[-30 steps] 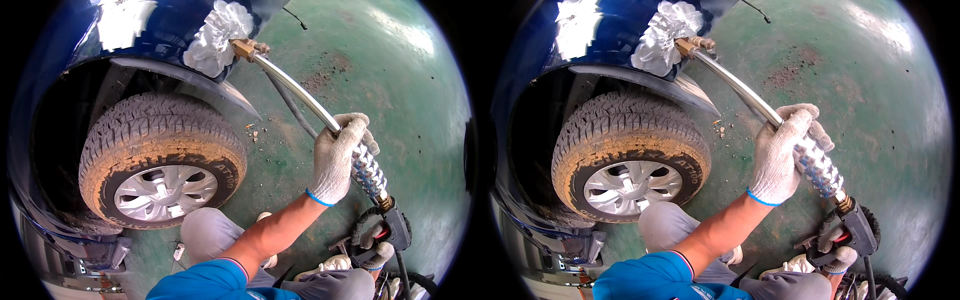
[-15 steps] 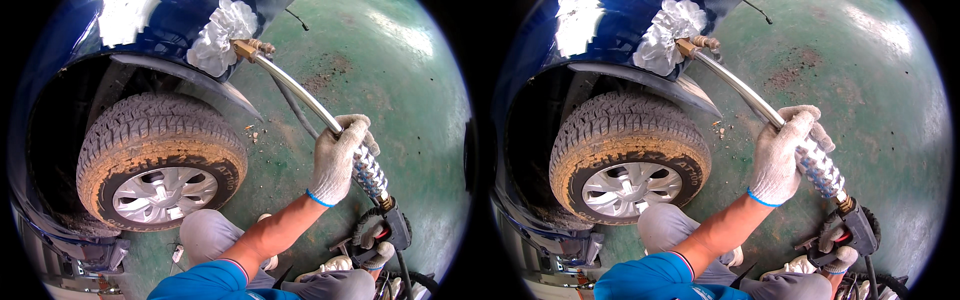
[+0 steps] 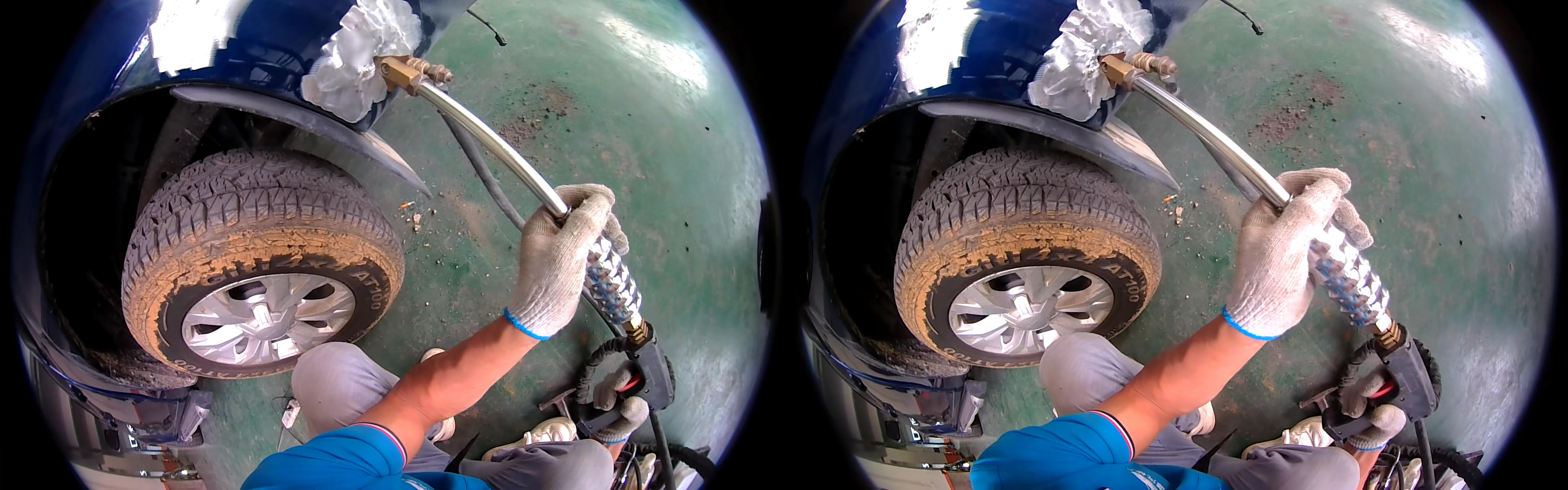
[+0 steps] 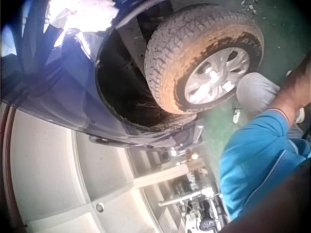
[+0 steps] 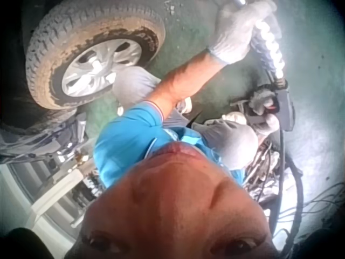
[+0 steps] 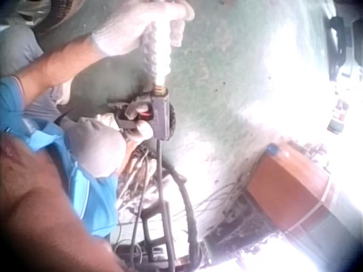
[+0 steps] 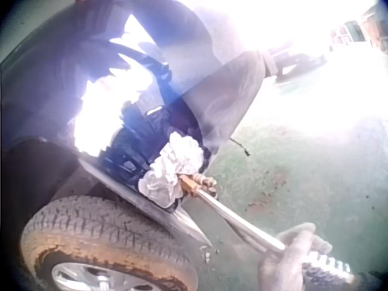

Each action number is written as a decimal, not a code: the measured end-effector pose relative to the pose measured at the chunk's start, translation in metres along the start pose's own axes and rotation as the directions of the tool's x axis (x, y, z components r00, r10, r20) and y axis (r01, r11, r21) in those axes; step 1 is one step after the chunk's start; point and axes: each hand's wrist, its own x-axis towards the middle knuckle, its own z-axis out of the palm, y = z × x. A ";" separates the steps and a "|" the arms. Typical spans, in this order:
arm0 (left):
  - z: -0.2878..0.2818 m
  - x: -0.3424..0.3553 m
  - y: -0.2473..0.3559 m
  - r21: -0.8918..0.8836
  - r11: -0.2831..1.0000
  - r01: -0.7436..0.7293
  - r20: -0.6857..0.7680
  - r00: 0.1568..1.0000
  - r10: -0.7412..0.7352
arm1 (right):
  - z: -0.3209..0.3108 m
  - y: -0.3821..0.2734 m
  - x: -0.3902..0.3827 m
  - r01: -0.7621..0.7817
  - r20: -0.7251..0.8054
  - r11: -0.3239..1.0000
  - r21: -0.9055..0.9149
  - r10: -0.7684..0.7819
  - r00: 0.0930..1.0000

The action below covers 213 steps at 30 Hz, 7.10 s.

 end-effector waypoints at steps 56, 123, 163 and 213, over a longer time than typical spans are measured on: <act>-0.010 0.040 0.055 -0.145 0.960 -0.241 0.077 0.964 0.254 | 0.010 -0.014 -0.005 -0.016 -0.096 0.998 -0.056 0.011 0.995; 0.030 0.007 0.014 -0.274 0.961 0.027 0.157 0.987 0.017 | 0.024 -0.072 -0.016 -0.022 -0.074 0.990 -0.140 0.011 0.997; 0.016 0.012 0.045 -0.338 0.937 0.088 0.030 0.996 -0.083 | 0.013 -0.048 -0.013 0.044 -0.078 0.993 -0.105 -0.053 0.996; 0.004 0.016 0.036 -0.193 0.981 -0.021 -0.072 0.997 0.007 | 0.005 -0.012 0.002 0.035 -0.032 0.991 -0.127 -0.039 0.999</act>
